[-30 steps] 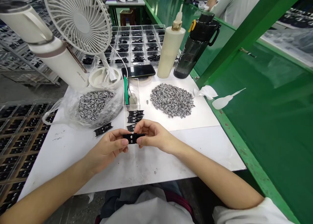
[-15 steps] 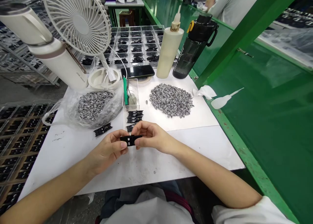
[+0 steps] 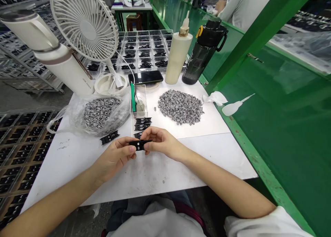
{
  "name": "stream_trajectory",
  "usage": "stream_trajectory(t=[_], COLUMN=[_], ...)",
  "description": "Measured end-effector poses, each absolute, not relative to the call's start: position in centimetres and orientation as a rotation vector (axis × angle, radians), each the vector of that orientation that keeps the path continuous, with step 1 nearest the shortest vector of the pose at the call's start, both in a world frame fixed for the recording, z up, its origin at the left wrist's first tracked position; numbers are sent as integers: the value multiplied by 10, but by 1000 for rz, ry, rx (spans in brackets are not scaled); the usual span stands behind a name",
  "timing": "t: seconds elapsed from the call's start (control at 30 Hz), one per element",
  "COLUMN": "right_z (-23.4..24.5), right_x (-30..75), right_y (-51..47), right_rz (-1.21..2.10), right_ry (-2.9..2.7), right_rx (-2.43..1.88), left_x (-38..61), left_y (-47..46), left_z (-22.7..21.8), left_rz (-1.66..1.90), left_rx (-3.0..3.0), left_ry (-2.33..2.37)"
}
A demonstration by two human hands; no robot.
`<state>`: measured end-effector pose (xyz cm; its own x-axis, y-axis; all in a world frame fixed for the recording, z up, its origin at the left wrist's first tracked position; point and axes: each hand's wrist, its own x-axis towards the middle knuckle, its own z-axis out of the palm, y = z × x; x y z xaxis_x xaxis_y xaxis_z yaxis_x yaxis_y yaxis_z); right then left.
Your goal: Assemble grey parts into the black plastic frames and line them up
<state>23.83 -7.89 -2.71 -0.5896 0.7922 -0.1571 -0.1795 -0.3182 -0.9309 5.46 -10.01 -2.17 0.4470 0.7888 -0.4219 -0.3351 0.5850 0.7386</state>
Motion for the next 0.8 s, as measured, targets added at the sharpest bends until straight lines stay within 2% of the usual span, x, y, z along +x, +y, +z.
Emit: stream_trajectory(t=[0.63,0.7,0.8], right_z=[-22,-15,-1], right_x=[242,242,250], right_y=[-80,-83,-90], right_rz=[1922,1809,1453], right_ry=[-1428,-1565,-1872], right_rx=[-882,-962,-1139], left_x=[57,57,57], left_y=[-105,-105,-104], left_z=[-32,-32,-33], left_rz=[777,776,781], left_rx=[585,602,628], left_ry=[857,866,891])
